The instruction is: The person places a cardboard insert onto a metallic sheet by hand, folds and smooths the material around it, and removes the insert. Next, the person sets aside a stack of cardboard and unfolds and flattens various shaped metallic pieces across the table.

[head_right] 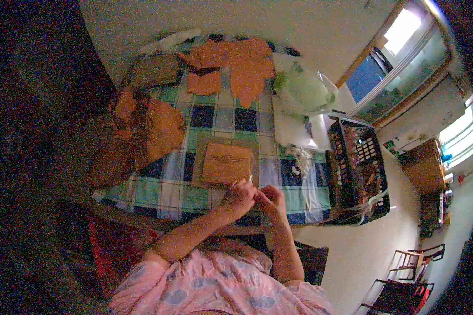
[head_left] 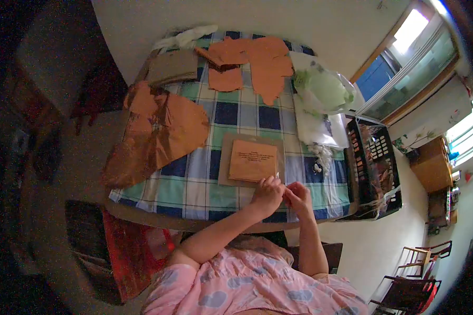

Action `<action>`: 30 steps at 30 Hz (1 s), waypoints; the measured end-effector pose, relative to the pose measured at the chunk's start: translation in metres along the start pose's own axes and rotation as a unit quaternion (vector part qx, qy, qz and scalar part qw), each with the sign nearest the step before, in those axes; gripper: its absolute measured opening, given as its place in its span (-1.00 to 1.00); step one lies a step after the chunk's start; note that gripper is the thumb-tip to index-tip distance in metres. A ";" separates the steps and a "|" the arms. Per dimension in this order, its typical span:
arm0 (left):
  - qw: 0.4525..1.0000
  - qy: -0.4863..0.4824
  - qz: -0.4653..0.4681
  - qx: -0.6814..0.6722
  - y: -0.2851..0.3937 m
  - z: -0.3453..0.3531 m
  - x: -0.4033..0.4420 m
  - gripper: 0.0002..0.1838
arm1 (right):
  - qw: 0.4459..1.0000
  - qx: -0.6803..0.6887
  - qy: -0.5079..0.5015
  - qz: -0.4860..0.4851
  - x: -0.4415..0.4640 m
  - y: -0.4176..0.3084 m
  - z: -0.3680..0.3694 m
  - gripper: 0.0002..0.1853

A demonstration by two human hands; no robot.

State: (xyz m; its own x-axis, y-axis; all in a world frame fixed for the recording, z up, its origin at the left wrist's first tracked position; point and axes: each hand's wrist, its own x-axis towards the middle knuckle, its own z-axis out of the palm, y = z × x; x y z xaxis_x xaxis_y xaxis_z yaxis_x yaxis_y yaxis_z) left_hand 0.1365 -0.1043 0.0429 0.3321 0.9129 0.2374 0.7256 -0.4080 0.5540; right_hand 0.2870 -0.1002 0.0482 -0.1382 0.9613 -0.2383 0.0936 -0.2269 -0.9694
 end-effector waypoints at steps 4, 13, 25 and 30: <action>0.999 -0.027 -0.012 0.017 0.006 -0.012 0.002 -0.78 | 1.000 -0.011 -0.006 -0.007 0.001 0.003 -0.002 -0.88; 0.997 0.006 0.037 0.064 0.008 -0.010 0.002 -0.83 | 1.000 0.017 0.007 -0.002 -0.004 -0.005 0.000 -0.89; 0.993 0.010 -0.040 -0.110 0.010 -0.024 -0.011 -0.86 | 0.999 0.016 0.030 0.010 -0.001 -0.001 0.000 -0.87; 0.762 -0.033 -0.159 -0.627 -0.037 -0.044 -0.035 -0.68 | 0.998 0.040 0.035 0.023 -0.002 -0.005 0.001 -0.89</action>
State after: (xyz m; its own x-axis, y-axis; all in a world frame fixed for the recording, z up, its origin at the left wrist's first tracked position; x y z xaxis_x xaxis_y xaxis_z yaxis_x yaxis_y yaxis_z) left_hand 0.0713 -0.1206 0.0490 0.3192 0.9438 -0.0854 -0.3562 0.2030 0.9121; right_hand 0.2854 -0.1010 0.0531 -0.0668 0.9573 -0.2814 0.0198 -0.2807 -0.9596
